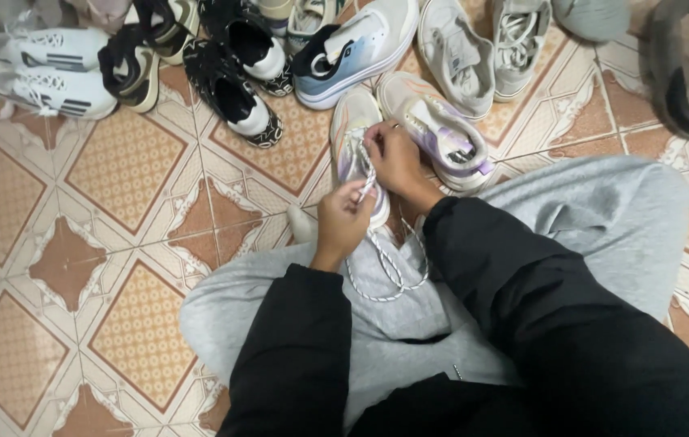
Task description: The person is sitting on the floor, lacing and unlacing several different pairs of sneakers by threading laces through the eyelets.
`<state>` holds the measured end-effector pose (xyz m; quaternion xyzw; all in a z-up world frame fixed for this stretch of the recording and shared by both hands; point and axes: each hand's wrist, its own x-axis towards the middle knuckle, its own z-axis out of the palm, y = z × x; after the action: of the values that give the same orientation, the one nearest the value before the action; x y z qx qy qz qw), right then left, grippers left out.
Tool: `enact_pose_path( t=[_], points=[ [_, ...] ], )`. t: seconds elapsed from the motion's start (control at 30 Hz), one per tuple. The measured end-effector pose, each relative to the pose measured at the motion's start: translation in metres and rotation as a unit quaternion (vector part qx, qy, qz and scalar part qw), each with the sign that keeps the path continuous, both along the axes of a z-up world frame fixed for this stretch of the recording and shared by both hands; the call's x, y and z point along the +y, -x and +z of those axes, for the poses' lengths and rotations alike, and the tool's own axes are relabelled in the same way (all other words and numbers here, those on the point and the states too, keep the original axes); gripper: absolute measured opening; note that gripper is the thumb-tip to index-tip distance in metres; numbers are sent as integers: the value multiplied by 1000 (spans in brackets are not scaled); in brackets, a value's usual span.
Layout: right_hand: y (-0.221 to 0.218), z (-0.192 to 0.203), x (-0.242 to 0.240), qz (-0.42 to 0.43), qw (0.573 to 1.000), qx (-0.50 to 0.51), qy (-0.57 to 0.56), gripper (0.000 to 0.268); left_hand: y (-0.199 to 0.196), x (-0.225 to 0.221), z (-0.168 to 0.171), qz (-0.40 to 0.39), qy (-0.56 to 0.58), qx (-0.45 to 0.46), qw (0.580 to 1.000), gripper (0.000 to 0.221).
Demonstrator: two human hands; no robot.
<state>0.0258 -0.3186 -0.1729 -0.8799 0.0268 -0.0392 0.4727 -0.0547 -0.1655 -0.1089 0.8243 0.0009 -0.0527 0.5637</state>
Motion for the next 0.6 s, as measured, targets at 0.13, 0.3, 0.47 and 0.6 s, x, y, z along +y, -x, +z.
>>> enact_pose_path(
  t=[0.13, 0.3, 0.47, 0.6],
  points=[
    [8, 16, -1, 67, 997, -35, 33, 15, 2, -5, 29, -53, -15, -96, 994, 22],
    [14, 30, 6, 94, 995, -28, 19, 9, -8, -3, 17, 43, -85, -89, 991, 36],
    [11, 12, 9, 34, 997, -54, -45, 13, -11, -4, -20, 102, -148, -83, 980, 21],
    [2, -13, 2, 20, 998, -37, -37, 15, -20, 1, -44, 127, -147, 44, 980, 40]
  ],
)
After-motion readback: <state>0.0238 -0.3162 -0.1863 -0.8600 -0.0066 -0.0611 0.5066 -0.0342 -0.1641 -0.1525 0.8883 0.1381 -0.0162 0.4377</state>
